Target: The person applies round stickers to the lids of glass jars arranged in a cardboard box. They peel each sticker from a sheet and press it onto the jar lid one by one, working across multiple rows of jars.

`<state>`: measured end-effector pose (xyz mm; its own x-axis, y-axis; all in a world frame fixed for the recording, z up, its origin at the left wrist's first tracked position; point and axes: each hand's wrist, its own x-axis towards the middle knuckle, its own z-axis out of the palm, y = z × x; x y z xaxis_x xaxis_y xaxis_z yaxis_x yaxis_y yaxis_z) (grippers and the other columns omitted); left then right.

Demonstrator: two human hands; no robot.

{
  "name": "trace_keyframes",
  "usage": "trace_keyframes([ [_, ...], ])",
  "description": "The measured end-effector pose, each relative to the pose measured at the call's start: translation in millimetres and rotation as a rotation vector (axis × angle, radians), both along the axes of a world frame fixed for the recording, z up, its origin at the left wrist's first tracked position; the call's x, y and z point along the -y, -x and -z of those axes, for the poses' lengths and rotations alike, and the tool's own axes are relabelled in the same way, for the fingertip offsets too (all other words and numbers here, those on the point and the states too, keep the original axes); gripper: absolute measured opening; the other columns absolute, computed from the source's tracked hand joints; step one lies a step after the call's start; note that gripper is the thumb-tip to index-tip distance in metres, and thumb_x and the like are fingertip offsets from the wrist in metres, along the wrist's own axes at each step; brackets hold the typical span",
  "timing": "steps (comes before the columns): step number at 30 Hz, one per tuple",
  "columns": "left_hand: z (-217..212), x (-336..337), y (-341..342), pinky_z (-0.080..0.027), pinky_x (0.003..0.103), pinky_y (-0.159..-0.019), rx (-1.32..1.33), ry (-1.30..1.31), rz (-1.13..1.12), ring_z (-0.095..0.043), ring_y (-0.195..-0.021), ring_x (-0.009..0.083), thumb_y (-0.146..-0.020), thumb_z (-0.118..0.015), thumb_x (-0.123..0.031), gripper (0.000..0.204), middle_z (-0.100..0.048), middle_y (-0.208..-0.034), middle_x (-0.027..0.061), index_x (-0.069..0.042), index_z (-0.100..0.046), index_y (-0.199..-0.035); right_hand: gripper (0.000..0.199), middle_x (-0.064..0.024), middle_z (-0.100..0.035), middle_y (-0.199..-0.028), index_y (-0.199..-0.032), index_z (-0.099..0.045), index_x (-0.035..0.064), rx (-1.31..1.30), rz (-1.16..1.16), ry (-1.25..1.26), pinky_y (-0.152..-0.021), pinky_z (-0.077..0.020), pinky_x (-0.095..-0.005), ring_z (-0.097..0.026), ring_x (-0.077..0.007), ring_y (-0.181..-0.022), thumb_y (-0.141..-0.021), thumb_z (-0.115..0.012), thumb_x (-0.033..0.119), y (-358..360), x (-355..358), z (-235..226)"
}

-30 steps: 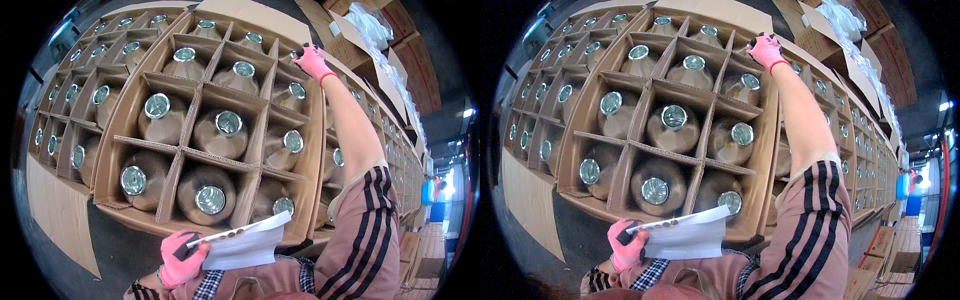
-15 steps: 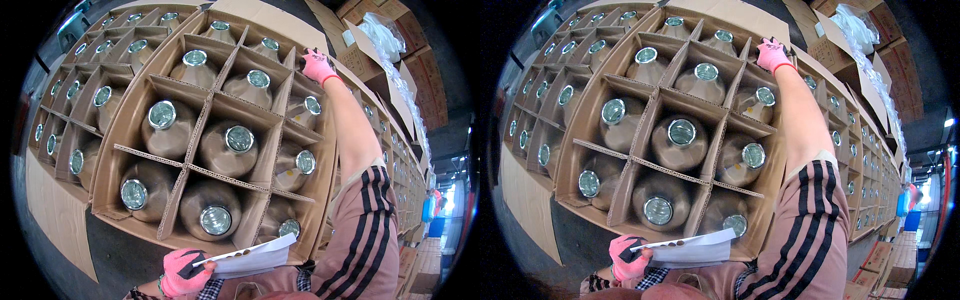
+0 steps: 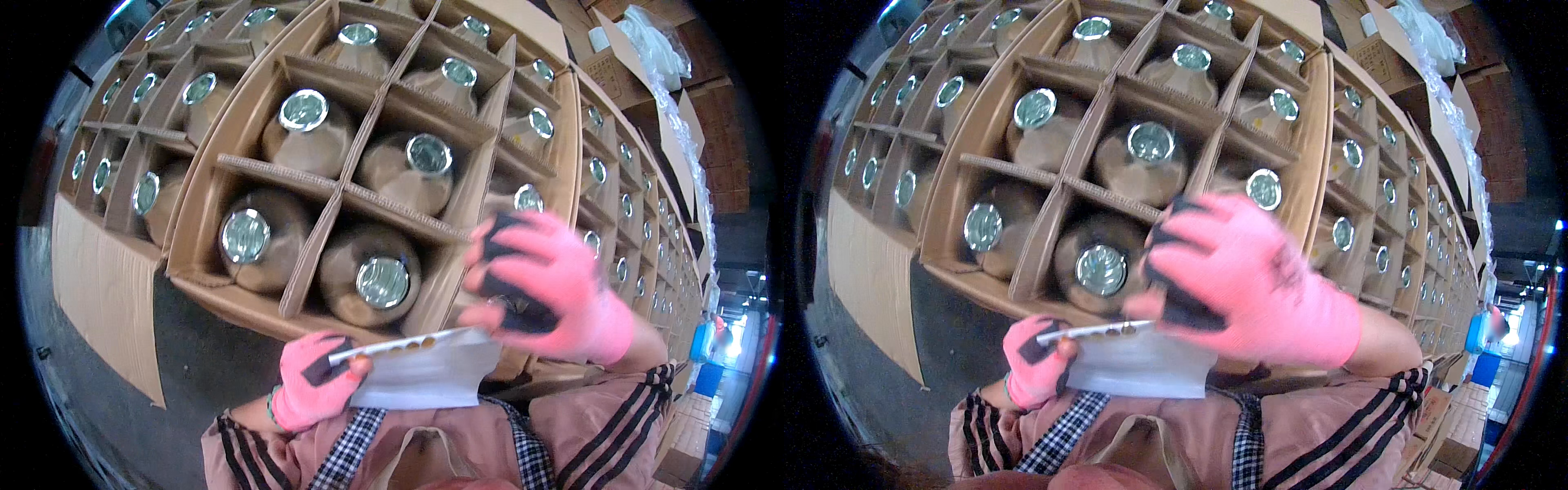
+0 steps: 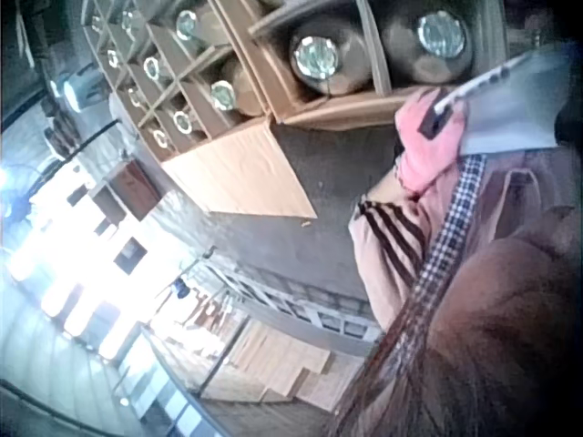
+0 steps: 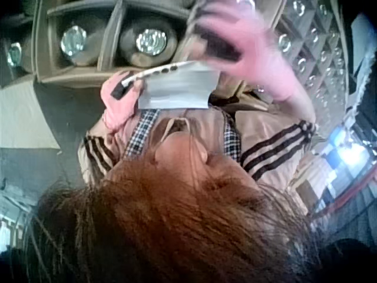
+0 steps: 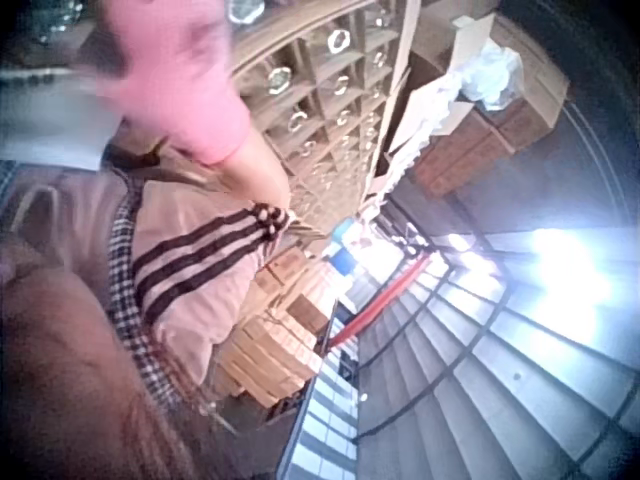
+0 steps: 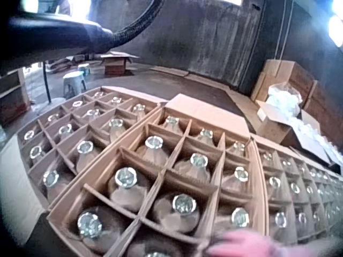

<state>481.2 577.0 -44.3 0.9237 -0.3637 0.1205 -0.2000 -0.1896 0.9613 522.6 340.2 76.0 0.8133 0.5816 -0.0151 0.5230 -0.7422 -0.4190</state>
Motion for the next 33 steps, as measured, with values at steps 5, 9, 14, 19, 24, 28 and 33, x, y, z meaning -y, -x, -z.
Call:
trace_keyframes([
  [5, -8, -2, 4, -0.040, 0.028, -0.056, -0.251, 0.147, 0.011, -0.050, -0.058, 0.0218, -0.068, -0.061, -0.013, 0.015, -0.052, -0.063, 0.0111, 0.001, -0.058, -0.073, 0.022, -0.0084, -0.048, -0.071, -0.072, -0.049, 0.0069, -0.008, 0.023, -0.049, -0.061, -0.0378, -0.0362, -0.048, -0.0263, -0.070, -0.063, -0.063, 0.022, 34, -26, 36],
  [9, -16, 0, 8, -0.040, 0.029, -0.062, -0.224, 0.241, 0.023, -0.051, -0.065, 0.0219, -0.066, -0.062, -0.010, 0.016, -0.054, -0.069, 0.0107, 0.001, -0.059, -0.078, 0.016, -0.0086, -0.049, -0.066, -0.066, -0.050, 0.0061, -0.047, 0.074, -0.091, -0.058, -0.0368, -0.0359, -0.048, -0.0263, -0.066, -0.063, -0.061, 0.017, 41, -32, 25],
  [14, -11, -9, 16, -0.041, 0.028, -0.064, -0.204, 0.255, -0.008, -0.052, -0.068, 0.0194, -0.065, -0.064, -0.011, 0.018, -0.055, -0.073, 0.0106, 0.002, -0.058, -0.076, 0.017, -0.0081, -0.050, -0.064, -0.064, -0.049, 0.0051, -0.053, 0.113, -0.061, -0.057, -0.0364, -0.0350, -0.049, -0.0263, -0.063, -0.065, -0.062, 0.016, 50, -39, 17],
  [19, -15, -15, 23, -0.041, 0.024, -0.062, -0.302, 0.338, -0.082, -0.050, -0.067, 0.0130, -0.069, -0.063, -0.009, 0.016, -0.054, -0.074, 0.0074, 0.004, -0.057, -0.077, 0.016, -0.0069, -0.050, -0.065, -0.072, -0.051, 0.0059, 0.019, 0.092, -0.124, -0.058, -0.0366, -0.0344, -0.050, -0.0253, -0.065, -0.065, -0.062, 0.016, 55, -47, 15],
  [24, -14, -19, 24, -0.039, 0.020, -0.061, -0.444, 0.490, -0.108, -0.048, -0.067, 0.0081, -0.072, -0.060, -0.005, 0.013, -0.053, -0.076, 0.0035, 0.003, -0.056, -0.081, 0.022, -0.0052, -0.051, -0.072, -0.081, -0.054, 0.0071, 0.223, -0.014, -0.134, -0.060, -0.0375, -0.0342, -0.049, -0.0238, -0.070, -0.061, -0.061, 0.012, 54, -48, 16],
  [28, -12, -18, 20, -0.038, 0.018, -0.060, -0.474, 0.517, -0.094, -0.048, -0.067, 0.0067, -0.072, -0.060, -0.004, 0.012, -0.054, -0.076, 0.0027, 0.002, -0.056, -0.081, 0.027, -0.0052, -0.050, -0.079, -0.083, -0.055, 0.0083, 0.279, -0.092, -0.090, -0.063, -0.0386, -0.0342, -0.049, -0.0241, -0.077, -0.057, -0.059, 0.013, 52, -45, 17],
  [33, -7, -16, 14, -0.038, 0.019, -0.060, -0.492, 0.505, -0.105, -0.047, -0.067, 0.0069, -0.072, -0.061, -0.005, 0.012, -0.053, -0.075, 0.0022, 0.002, -0.056, -0.081, 0.025, -0.0038, -0.054, -0.082, -0.076, -0.055, 0.0072, 0.298, -0.146, -0.067, -0.064, -0.0388, -0.0342, -0.050, -0.0238, -0.078, -0.052, -0.062, 0.011, 48, -42, 24],
])
